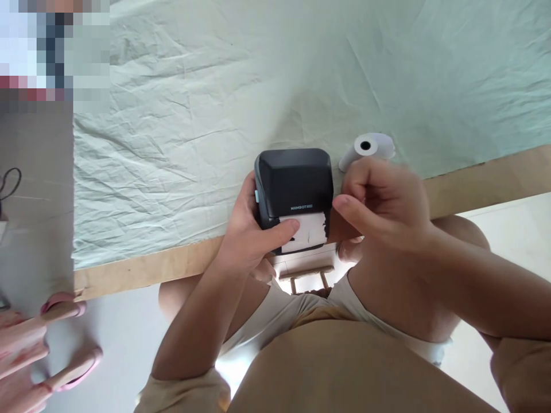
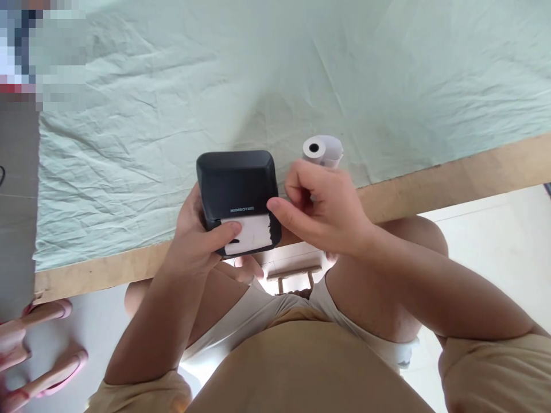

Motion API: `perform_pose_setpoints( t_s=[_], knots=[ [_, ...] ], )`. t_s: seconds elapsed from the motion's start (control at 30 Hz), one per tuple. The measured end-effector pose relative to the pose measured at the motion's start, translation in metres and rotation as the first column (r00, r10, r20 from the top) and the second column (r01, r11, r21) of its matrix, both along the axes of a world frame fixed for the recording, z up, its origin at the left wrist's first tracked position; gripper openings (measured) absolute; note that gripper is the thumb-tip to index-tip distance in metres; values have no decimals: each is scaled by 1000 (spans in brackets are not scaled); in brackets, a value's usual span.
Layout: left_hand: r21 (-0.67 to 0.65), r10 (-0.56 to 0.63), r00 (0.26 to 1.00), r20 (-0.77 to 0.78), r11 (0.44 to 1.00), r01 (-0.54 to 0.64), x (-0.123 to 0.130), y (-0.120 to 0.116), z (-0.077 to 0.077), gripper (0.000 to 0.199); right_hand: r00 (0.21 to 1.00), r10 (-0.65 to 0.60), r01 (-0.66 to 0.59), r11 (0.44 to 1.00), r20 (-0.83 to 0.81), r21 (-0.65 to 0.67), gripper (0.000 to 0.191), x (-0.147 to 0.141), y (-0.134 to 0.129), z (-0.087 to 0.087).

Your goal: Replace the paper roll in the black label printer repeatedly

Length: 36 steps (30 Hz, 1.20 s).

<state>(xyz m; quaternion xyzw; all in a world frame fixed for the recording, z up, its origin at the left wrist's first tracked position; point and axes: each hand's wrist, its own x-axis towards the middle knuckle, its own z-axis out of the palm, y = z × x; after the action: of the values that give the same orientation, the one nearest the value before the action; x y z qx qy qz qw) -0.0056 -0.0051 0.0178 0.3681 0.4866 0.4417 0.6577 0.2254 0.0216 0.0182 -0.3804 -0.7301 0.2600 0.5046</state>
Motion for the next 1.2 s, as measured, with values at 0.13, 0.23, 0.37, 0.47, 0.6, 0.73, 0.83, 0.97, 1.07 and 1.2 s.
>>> perform_pose_setpoints(
  t_s=[0.13, 0.23, 0.37, 0.47, 0.6, 0.73, 0.83, 0.97, 1.07, 1.2],
  knots=[
    [52, 27, 999, 43, 998, -29, 5, -1, 2, 72, 979, 196, -203, 870, -63, -450, 63, -1, -1, 2],
    [4, 25, 998, 62, 1000, -25, 7, -1, 4, 68, 972, 210, -236, 817, -109, -526, 73, -2, 2, 2],
    [-13, 35, 997, 75, 999, -34, 9, 0, 8, 61, 967, 225, -255, 794, -122, -551, 73, -3, 4, 1],
    [-16, 50, 995, 82, 999, -49, 10, 0, 8, 56, 969, 219, -246, 781, -119, -574, 70, -4, 5, 1],
    [-4, 63, 994, 95, 998, -63, 11, 1, 7, 51, 966, 210, -257, 762, -148, -594, 72, -6, 6, 4],
    [4, 49, 996, 76, 999, -49, 9, 0, 5, 54, 965, 209, -261, 768, -156, -585, 74, -7, 7, 4],
    [38, 40, 998, 56, 998, -42, 8, -2, 2, 60, 967, 205, -254, 771, -149, -584, 73, -6, 6, 3],
    [116, 73, 991, 116, 989, -87, 11, -2, -3, 59, 978, 173, -209, 789, -117, -578, 69, -6, 4, 3],
    [80, 140, 978, 156, 985, -154, 18, 2, -3, 51, 984, 160, -173, 784, -75, -596, 66, -7, 4, 5],
    [-42, 221, 950, 222, 975, -217, 22, 7, 0, 45, 984, 178, -157, 759, -31, -632, 64, -6, 3, 8]
  ],
)
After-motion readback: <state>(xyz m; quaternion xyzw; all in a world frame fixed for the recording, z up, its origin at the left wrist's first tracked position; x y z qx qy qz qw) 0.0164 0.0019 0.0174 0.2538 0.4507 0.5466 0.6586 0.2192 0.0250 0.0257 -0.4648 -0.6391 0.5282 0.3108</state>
